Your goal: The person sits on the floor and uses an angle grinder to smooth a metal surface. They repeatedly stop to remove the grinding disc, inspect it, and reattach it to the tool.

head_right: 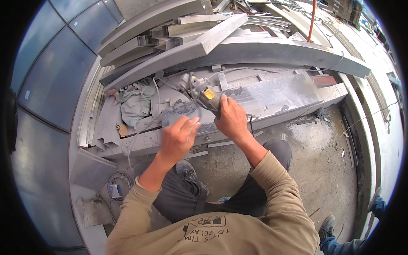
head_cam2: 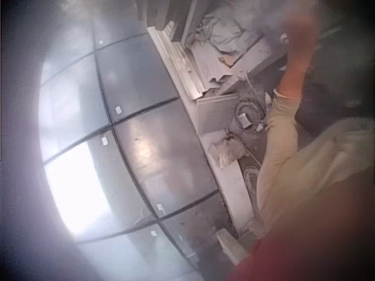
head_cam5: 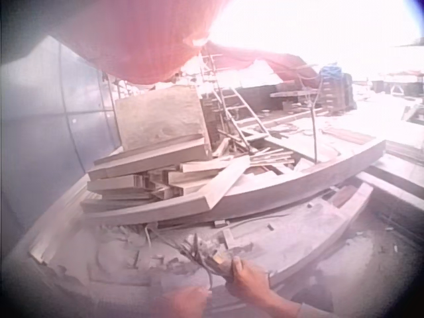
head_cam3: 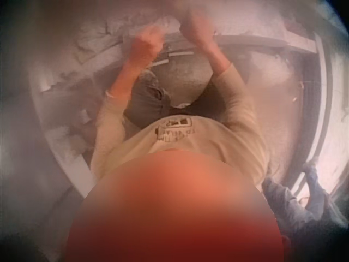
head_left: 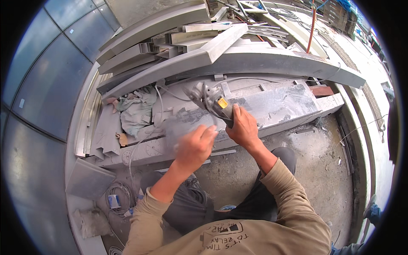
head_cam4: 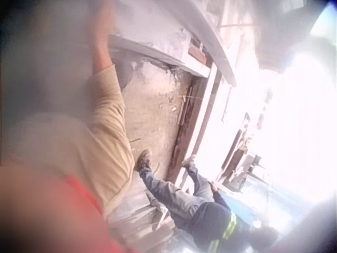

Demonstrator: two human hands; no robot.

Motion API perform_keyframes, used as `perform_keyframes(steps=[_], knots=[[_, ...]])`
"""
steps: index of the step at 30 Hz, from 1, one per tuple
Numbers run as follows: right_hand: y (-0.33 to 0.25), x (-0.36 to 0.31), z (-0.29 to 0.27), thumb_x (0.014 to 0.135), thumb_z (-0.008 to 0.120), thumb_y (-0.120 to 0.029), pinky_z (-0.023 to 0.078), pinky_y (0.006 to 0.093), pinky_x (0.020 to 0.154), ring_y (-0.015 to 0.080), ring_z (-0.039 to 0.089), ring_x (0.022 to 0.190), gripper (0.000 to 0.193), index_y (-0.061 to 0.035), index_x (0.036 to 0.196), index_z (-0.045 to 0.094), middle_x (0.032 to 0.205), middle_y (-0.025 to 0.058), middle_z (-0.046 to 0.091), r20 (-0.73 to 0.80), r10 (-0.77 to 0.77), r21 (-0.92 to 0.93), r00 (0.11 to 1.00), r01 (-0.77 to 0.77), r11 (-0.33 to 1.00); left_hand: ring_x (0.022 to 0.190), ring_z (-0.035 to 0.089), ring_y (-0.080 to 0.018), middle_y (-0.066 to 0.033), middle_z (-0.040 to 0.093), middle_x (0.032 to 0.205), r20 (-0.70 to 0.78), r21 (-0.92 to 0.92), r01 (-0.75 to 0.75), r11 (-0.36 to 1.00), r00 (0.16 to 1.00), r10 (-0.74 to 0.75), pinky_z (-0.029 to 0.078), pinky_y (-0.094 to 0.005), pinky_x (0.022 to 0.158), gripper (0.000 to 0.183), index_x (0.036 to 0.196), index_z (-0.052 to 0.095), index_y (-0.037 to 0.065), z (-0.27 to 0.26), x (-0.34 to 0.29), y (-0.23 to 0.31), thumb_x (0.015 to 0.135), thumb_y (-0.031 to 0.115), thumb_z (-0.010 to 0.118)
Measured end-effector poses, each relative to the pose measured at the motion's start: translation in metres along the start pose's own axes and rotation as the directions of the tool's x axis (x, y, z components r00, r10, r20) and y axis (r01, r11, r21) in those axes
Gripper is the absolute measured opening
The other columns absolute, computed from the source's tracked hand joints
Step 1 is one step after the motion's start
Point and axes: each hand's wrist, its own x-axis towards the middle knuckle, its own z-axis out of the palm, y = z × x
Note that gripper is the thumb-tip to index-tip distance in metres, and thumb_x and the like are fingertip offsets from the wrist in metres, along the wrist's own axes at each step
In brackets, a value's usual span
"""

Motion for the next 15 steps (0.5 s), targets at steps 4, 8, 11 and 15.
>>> perform_keyframes(steps=[4,8,11,15], knots=[[0.003,-0.005,0.008,0.064,0.074,-0.014,0.051,0.0441,0.079,0.0366,0.063,0.093,0.069,0.0013,0.127,0.048,0.102,0.0182,0.060,0.068,-0.098,-0.049,0.993,0.101,0.994,0.067,0.063,-0.0302,-0.0110,0.063,0.086,-0.114,0.024,-0.059,0.998,0.992,0.062,0.049,-0.0375,0.056,0.010,0.100,0.067,0.005,-0.008,0.051,-0.014,0.090,0.007,0.066],[0.000,-0.011,0.004,0.064,0.074,-0.014,0.050,0.0450,0.082,0.0366,0.063,0.094,0.068,-0.0002,0.126,0.049,0.106,0.0183,0.061,0.097,-0.113,0.017,0.989,0.112,0.994,0.082,0.067,-0.0339,-0.0167,0.068,0.093,-0.304,0.073,0.134,0.988,0.947,-0.105,0.051,-0.0397,0.075,0.016,0.100,0.068,0.000,-0.058,0.076,-0.098,0.096,0.013,0.060],[-0.004,-0.012,-0.004,0.065,0.076,-0.015,0.051,0.0451,0.083,0.0388,0.064,0.096,0.069,0.0007,0.127,0.050,0.110,0.0195,0.062,0.093,-0.057,0.107,0.994,0.047,0.993,0.084,0.067,-0.0349,-0.0185,0.070,0.094,-0.215,0.138,0.289,0.947,0.942,-0.256,0.051,-0.0414,0.076,0.022,0.099,0.068,-0.002,-0.081,0.053,-0.153,0.097,0.017,0.058],[-0.012,-0.004,-0.016,0.066,0.078,-0.020,0.051,0.0448,0.087,0.0386,0.064,0.102,0.074,0.0047,0.129,0.048,0.114,0.0221,0.062,0.116,0.058,0.374,0.991,-0.098,0.922,0.085,0.066,-0.0374,-0.0204,0.069,0.093,-0.111,-0.024,0.515,0.857,0.850,-0.515,0.050,-0.0426,0.078,0.022,0.099,0.068,-0.002,-0.058,-0.003,-0.177,0.095,0.017,0.058]])
